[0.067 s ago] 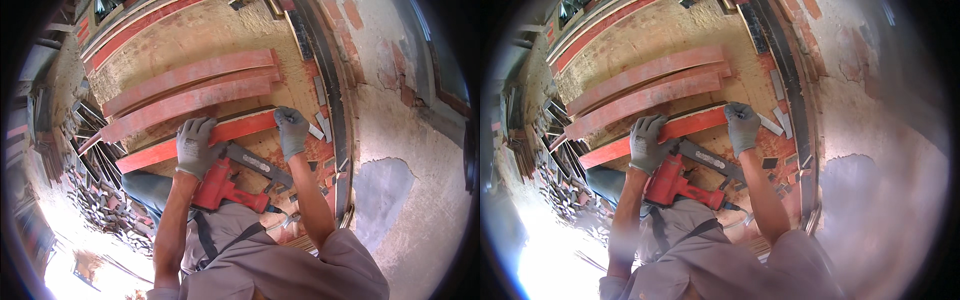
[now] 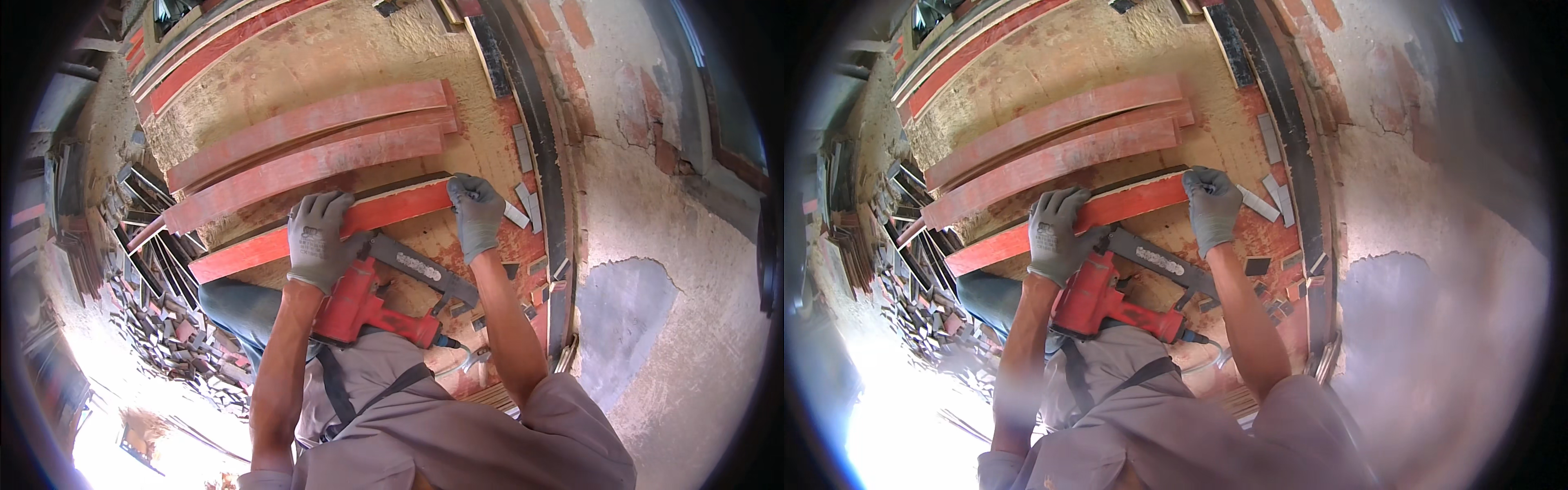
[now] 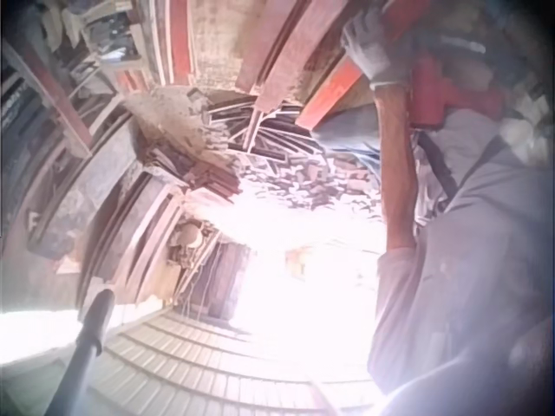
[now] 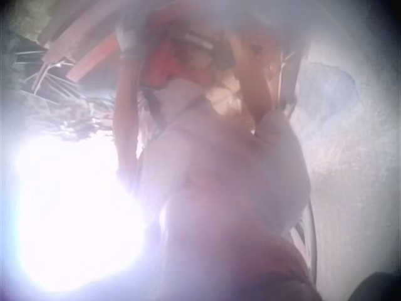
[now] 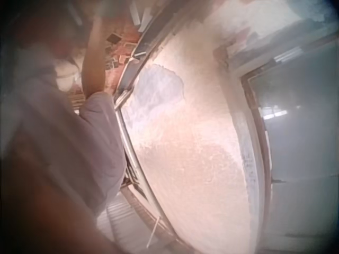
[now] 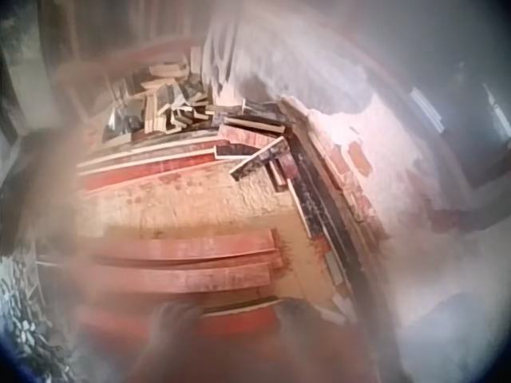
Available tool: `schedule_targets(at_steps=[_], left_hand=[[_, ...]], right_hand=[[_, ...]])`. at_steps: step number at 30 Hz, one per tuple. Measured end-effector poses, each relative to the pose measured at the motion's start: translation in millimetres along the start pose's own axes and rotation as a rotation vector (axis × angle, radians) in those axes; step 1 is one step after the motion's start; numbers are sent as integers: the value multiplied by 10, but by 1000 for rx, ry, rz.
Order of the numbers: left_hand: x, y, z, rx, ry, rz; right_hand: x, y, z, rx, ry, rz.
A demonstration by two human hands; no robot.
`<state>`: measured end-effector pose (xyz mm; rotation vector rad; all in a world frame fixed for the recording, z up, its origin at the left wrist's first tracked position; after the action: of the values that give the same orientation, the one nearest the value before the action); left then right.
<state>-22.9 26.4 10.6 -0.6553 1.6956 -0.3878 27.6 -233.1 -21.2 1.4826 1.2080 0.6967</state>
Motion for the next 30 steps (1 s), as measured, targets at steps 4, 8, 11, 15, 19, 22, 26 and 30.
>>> schedule_targets(at_steps=[4, 8, 11, 15, 19, 22, 26, 30], left_hand=[[-89, -107, 60, -21, -5, -35], [59, -89, 99, -91, -122, -92], [69, -111, 150, -161, -131, -121], [81, -111, 156, -166, -126, -106], [87, -118, 172, -179, -139, -105], [121, -142, 171, -140, -148, -116], [108, -151, 171, -131, -175, -96], [113, -99, 128, -154, -192, -98]], right_hand=[[27, 48, -28, 13, -19, -9], [7, 46, -19, 18, 0, -10], [-19, 86, -28, 14, 53, -46], [-176, 257, -296, -488, 180, -556], [-389, 494, -1352, -543, 702, -937], [-190, 54, -2043, -362, 854, -921], [29, -50, -2017, 113, 890, -672], [-308, 458, -1692, 152, 1108, -705]])
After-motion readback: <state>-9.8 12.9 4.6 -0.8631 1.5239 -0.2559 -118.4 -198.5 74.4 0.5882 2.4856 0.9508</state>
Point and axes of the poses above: each hand's wrist, its own z-axis towards the middle knuckle, its own x-axis out of the palm, y = z × x, the point moved 1 cm from there along z, towards the middle knuckle, and after that the axes turned 12 degrees about -x, right-handed, at the moved point
